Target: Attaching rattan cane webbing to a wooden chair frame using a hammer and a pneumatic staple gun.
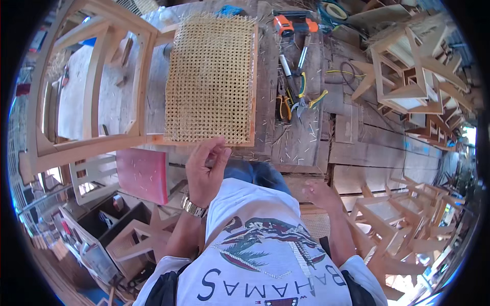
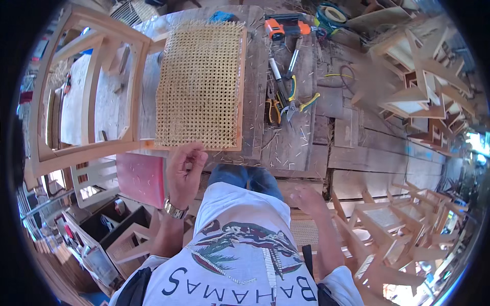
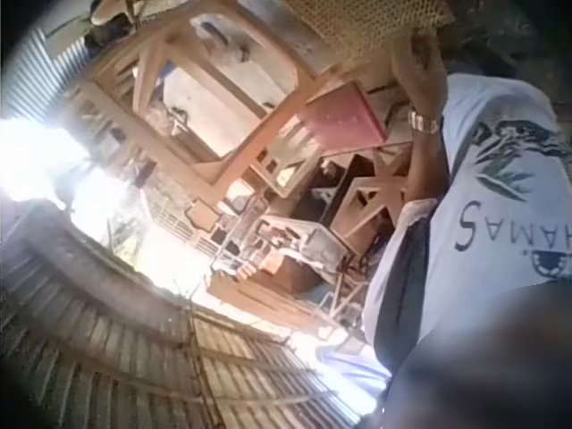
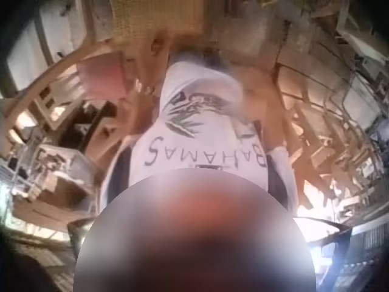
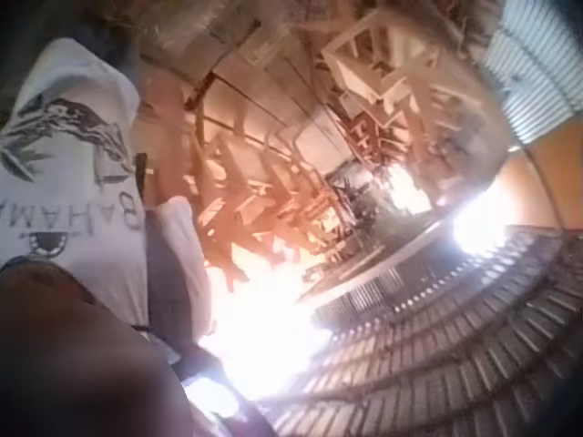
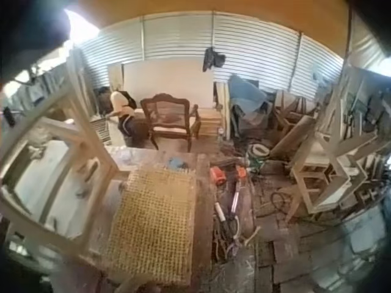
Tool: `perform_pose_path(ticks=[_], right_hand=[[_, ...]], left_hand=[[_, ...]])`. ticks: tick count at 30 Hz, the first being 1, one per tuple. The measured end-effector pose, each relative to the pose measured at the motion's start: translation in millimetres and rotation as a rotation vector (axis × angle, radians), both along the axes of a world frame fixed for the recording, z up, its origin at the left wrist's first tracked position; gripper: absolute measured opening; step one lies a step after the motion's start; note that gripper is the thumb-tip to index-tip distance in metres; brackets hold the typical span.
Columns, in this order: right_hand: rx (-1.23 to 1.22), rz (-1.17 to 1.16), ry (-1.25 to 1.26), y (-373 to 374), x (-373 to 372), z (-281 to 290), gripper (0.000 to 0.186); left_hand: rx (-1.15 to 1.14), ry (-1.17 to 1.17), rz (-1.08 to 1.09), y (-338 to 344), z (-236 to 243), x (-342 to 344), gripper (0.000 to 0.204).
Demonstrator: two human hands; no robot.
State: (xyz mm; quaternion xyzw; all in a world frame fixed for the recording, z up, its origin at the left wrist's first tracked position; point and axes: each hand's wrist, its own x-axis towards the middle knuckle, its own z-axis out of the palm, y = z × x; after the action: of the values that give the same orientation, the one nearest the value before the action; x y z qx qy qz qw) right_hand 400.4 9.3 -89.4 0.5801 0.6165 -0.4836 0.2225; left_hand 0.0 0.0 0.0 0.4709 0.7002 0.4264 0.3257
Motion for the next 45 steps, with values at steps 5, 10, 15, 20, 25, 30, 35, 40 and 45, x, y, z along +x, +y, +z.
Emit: perform_pose_path(ticks=[5,10,15,20,25,30,35,40,45], right_hand=[[0.232,-0.08,0.067,6.4,-0.1,-6.5,0.049],[0.167,-0.215,0.036,1.7,0.4,2.8,0.045],[0.043,-0.156,0.012,-10.7,18.8,2.3,0.044],[-0.005,-0.094,0.054,11.5,53.7,-19.8,0.041],[0.03,-0.052,0.035,96.3,107.1,-28.6,0.04],[0.167,0.068,-0.137,184.1,176.1,-49.6,0.048],[0.203,0.073,-0.103,237.8,218.1,-61.1,0.052],[0.265,0.107,-0.041,260.1,193.2,-56.9,0.056],[0.606,0.22,0.073,279.0,132.3,-52.2,0.06]], left_hand=[[-0.114,0.06,-0.061,18.7,-60.7,20.2,0.033],[0.094,0.325,-0.188,79.2,-131.2,45.2,0.052],[0.012,0.532,-0.199,113.2,-160.7,65.7,0.067],[-0.044,0.557,-0.093,115.2,-170.4,79.8,0.068],[-0.089,0.604,0.062,123.3,-168.3,104.7,0.063],[-0.206,0.705,0.29,145.0,-167.4,144.0,0.054],[-0.207,0.783,0.276,142.5,-167.6,158.7,0.052],[-0.119,0.789,0.303,140.0,-182.8,150.4,0.046],[0.086,0.779,0.393,137.3,-197.2,144.8,0.041]])
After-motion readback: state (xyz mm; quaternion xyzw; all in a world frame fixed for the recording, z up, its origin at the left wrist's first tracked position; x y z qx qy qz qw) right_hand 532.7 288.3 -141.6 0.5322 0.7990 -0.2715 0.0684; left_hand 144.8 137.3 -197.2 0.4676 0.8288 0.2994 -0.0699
